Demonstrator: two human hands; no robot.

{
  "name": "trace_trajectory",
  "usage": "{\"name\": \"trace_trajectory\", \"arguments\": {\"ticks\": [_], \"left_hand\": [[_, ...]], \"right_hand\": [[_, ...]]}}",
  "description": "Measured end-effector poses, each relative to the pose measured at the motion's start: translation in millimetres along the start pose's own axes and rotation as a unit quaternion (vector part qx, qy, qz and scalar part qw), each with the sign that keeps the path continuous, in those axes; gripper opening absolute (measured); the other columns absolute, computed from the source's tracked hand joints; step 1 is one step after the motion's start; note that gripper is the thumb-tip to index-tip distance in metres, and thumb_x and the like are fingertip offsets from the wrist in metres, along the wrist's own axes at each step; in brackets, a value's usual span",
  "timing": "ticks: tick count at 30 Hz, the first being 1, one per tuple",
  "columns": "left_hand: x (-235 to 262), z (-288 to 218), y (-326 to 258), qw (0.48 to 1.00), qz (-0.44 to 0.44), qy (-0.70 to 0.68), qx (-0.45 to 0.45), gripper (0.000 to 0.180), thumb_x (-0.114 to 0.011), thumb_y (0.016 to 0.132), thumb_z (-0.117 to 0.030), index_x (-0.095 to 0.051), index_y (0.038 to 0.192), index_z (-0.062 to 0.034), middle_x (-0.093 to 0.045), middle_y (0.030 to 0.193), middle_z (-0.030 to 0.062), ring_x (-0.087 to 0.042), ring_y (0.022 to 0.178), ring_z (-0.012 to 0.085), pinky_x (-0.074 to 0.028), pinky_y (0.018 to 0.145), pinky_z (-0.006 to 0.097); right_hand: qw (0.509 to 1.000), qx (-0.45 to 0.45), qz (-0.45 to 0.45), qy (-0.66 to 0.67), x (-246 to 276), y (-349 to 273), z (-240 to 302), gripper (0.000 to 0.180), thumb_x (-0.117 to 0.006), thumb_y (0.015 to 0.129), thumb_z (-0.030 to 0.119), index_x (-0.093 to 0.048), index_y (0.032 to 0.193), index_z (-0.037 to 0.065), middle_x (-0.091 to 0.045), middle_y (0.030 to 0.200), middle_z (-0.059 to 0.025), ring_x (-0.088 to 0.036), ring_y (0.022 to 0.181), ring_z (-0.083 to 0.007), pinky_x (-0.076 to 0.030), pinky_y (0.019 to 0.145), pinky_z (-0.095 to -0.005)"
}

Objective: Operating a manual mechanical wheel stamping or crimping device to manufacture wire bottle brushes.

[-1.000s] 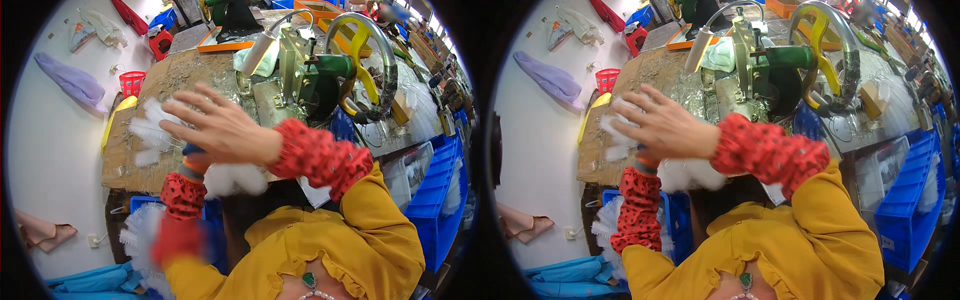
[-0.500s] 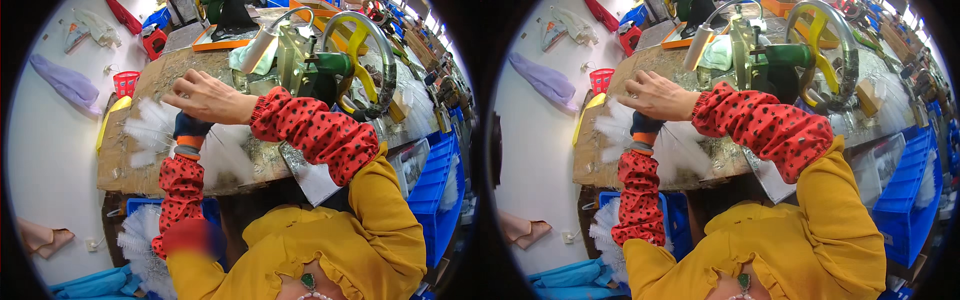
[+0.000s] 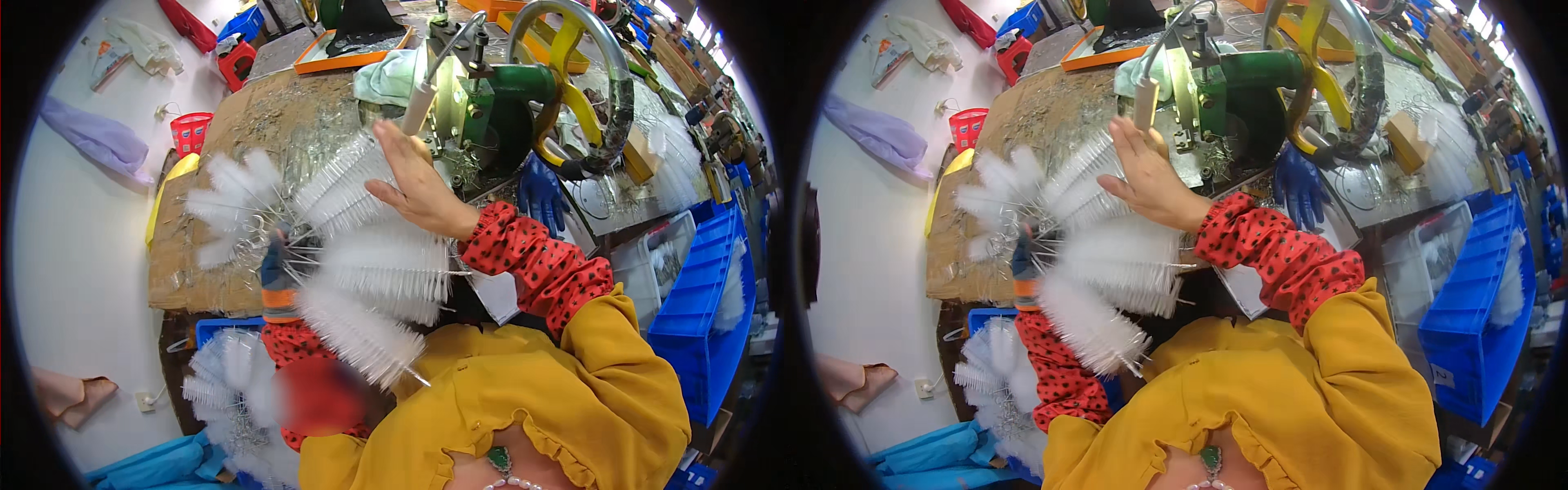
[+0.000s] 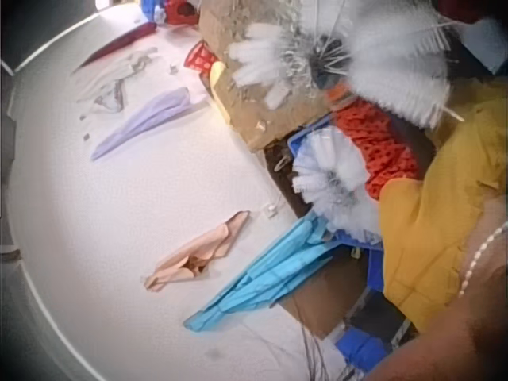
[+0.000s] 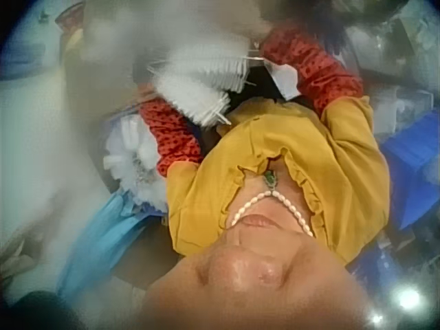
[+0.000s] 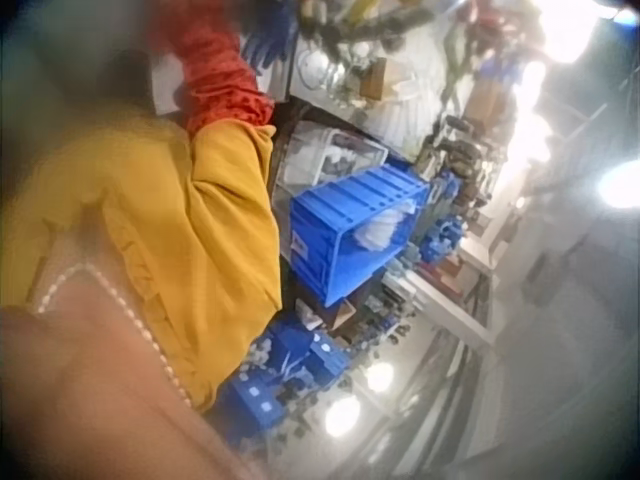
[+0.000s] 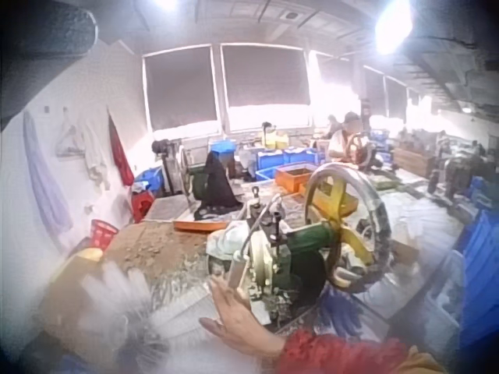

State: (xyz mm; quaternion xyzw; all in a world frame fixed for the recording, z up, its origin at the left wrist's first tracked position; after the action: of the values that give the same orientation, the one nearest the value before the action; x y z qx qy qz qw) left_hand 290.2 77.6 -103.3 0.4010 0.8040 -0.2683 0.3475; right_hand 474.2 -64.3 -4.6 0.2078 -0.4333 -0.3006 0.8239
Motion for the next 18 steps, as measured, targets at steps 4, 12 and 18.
{"name": "trace_trajectory", "arguments": {"ticks": [4,12,18], "left_hand": [[39.8,20.6,9.4,0.984,-0.166,0.038,-0.044,0.029,-0.058,0.092,-0.030,-0.059,0.112,-0.0095,-0.065,0.104,0.0104,-0.064,0.092,0.0239,-0.054,0.079,0.041],[23.8,40.5,49.0,0.998,-0.049,0.042,-0.004,0.021,-0.063,0.089,-0.021,-0.061,0.108,-0.0106,-0.066,0.099,0.0087,-0.065,0.083,0.0211,-0.055,0.072,0.035],[65.8,49.0,52.7,0.983,-0.157,0.091,0.016,0.031,-0.066,0.086,-0.032,-0.067,0.090,-0.0011,-0.069,0.082,0.0119,-0.065,0.071,0.0223,-0.054,0.065,0.033]], "right_hand": [[0.984,-0.084,0.143,0.067,32.1,-16.5,8.9,0.061,-0.061,0.087,0.025,-0.036,0.134,-0.005,-0.036,0.137,-0.0270,-0.035,0.129,-0.0379,-0.031,0.105,-0.0417],[0.968,0.020,0.185,-0.169,-20.1,-20.1,41.2,0.063,-0.059,0.087,0.032,-0.038,0.135,-0.002,-0.036,0.141,-0.0239,-0.042,0.122,-0.0400,-0.034,0.103,-0.0448],[0.970,0.053,0.194,-0.136,-71.1,-23.4,11.9,0.065,-0.052,0.090,0.044,-0.040,0.133,-0.003,-0.041,0.135,-0.0276,-0.039,0.124,-0.0426,-0.034,0.103,-0.0454]]}}
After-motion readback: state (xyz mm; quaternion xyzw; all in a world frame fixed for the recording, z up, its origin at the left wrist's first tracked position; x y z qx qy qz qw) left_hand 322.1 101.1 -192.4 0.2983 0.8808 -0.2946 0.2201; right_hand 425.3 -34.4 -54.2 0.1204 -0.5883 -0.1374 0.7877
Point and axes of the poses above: each hand's wrist, its own y-axis towards the middle knuckle, its own x-axis out of the back of the hand, z = x × y, the point moved 10 cm from there along y, towards the middle knuckle
